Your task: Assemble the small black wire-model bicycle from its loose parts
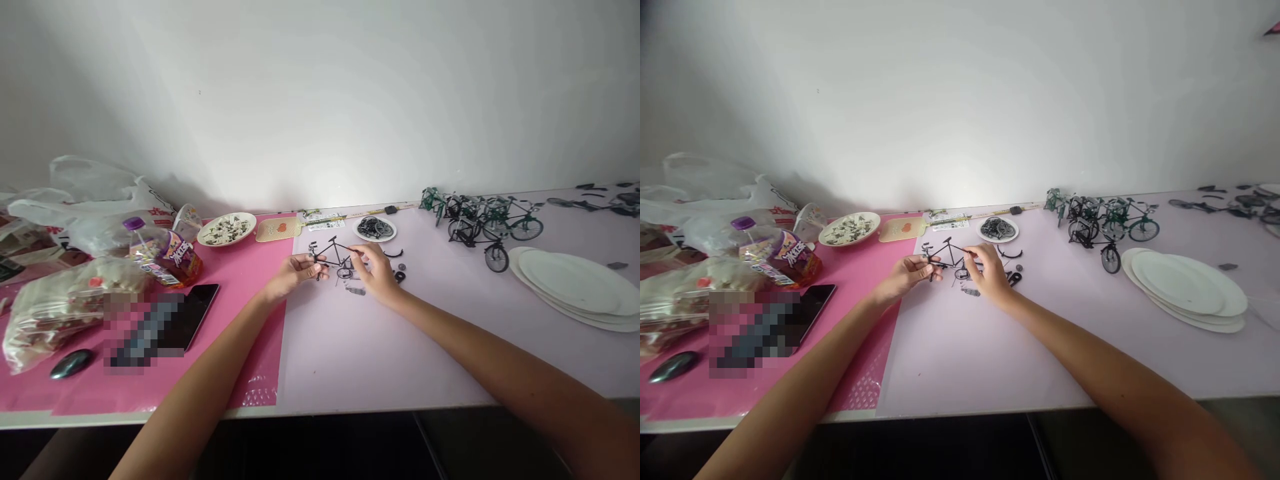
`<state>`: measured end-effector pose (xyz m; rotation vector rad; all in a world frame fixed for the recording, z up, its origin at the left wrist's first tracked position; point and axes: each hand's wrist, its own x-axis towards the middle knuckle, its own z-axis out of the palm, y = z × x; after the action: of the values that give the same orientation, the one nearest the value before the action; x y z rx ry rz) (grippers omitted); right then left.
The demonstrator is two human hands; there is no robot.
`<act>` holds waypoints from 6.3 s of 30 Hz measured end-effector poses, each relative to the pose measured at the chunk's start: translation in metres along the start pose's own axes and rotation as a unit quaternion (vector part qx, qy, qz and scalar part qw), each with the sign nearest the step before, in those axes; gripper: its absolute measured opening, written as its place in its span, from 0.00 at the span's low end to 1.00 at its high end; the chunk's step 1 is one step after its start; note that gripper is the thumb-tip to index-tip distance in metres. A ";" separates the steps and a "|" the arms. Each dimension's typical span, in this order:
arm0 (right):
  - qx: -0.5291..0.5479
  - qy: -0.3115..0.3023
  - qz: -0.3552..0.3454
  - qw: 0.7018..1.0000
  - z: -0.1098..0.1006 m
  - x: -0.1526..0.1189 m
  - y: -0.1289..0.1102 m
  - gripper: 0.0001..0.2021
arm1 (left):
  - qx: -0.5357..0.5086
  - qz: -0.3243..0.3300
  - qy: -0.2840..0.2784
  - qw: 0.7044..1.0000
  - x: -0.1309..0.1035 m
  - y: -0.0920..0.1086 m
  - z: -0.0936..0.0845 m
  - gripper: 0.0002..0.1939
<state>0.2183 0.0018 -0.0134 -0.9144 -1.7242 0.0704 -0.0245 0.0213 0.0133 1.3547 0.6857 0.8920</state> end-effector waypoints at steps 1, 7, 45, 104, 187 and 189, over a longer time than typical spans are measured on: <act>-0.008 -0.009 -0.005 1.000 -0.001 0.001 0.001 0.09 | -0.007 -0.006 -0.016 1.000 -0.001 0.001 -0.001 0.23; -0.107 -0.034 -0.063 0.992 -0.025 0.017 0.016 0.09 | -0.075 0.003 -0.005 0.997 -0.002 0.010 0.001 0.20; -0.073 -0.287 -0.130 0.946 0.010 -0.010 -0.013 0.14 | 0.047 0.052 0.206 0.976 0.009 0.001 -0.013 0.32; 0.030 -0.040 -0.132 0.990 0.002 0.000 -0.017 0.07 | 0.159 0.032 0.069 0.984 -0.006 -0.005 0.037 0.24; -0.049 -0.335 -0.032 0.941 -0.045 0.019 0.016 0.08 | 0.117 0.056 0.147 0.981 0.002 -0.004 0.026 0.22; -0.067 -0.335 -0.025 0.940 -0.043 0.019 0.013 0.09 | 0.115 0.054 0.145 0.981 0.002 -0.004 0.026 0.22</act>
<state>0.2600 0.0055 0.0108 -1.0148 -2.4062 0.2574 -0.0010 0.0089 0.0125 1.4928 0.9695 1.1390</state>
